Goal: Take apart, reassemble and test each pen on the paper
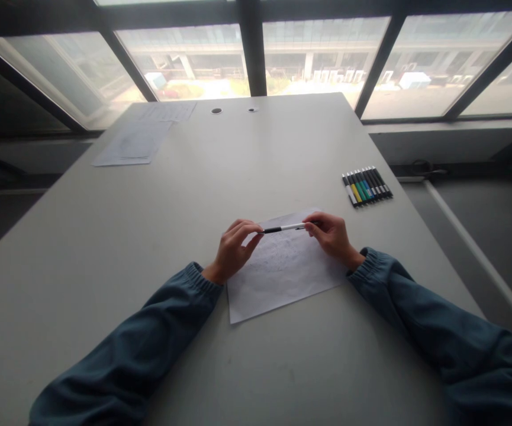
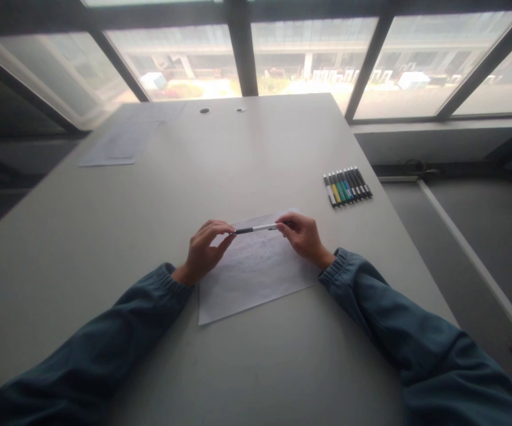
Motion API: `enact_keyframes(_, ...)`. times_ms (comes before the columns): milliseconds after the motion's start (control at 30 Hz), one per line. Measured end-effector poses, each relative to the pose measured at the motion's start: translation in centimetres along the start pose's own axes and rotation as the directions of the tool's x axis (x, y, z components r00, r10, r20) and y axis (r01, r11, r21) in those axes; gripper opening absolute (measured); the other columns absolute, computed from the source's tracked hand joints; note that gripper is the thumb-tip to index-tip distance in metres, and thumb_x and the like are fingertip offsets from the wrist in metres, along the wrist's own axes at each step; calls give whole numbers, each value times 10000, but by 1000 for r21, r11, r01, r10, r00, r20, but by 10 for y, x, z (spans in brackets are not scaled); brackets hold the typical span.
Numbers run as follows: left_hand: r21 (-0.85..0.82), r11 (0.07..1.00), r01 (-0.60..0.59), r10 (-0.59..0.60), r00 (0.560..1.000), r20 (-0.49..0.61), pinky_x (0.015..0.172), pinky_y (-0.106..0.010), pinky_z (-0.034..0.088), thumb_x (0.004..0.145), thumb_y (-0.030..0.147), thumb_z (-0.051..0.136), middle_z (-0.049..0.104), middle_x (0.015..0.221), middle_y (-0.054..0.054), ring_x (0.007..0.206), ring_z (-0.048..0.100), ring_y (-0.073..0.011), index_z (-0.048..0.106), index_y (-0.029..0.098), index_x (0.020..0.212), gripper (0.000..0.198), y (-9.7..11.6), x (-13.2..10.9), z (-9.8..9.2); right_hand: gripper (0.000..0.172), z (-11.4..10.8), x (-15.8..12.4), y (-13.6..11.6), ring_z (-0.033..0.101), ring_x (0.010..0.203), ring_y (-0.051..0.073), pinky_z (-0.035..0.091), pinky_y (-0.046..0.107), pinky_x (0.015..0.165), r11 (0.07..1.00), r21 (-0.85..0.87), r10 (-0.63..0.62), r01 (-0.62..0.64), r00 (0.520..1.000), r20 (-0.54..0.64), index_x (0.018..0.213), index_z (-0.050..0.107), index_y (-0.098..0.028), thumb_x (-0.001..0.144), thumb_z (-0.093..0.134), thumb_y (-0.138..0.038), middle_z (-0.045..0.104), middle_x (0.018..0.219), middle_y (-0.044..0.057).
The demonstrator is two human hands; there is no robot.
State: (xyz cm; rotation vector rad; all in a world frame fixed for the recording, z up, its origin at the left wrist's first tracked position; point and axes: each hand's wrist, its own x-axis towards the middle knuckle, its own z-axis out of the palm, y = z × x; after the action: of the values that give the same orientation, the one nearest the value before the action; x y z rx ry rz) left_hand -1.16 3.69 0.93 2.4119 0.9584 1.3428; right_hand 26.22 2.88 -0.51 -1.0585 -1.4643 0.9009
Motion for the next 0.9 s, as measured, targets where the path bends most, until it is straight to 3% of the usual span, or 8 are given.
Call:
enact_keyframes(433, -8, 999, 38, -37, 997, 72, 764, -324, 536, 963, 291, 623, 696, 843, -54, 821, 637, -176, 661, 194, 922, 112, -4, -3, 0, 212, 0, 0, 0, 601, 624, 130, 487, 263, 569, 999, 32, -14, 14, 1000, 13, 904, 740, -181, 871, 749, -390, 683, 754, 30)
enact_keyframes(767, -29, 999, 22, -17, 988, 153, 699, -288, 484, 1033, 328, 495, 664, 676, -19, 684, 616, -142, 630, 181, 708, 381, -8, -7, -1, 203, 0, -1, 0, 590, 564, 119, 466, 245, 520, 997, 80, -4, -1, 999, 52, 893, 735, -176, 866, 756, -376, 662, 682, 10)
enact_keyframes(900, -40, 998, 50, -43, 985, 164, 730, -304, 512, 1045, 346, 458, 709, 775, -46, 757, 649, -160, 688, 179, 820, 362, -7, -6, -2, 203, 0, -1, 0, 587, 562, 120, 466, 246, 519, 998, 70, 2, -5, 999, 45, 890, 735, -177, 868, 753, -378, 657, 676, 10)
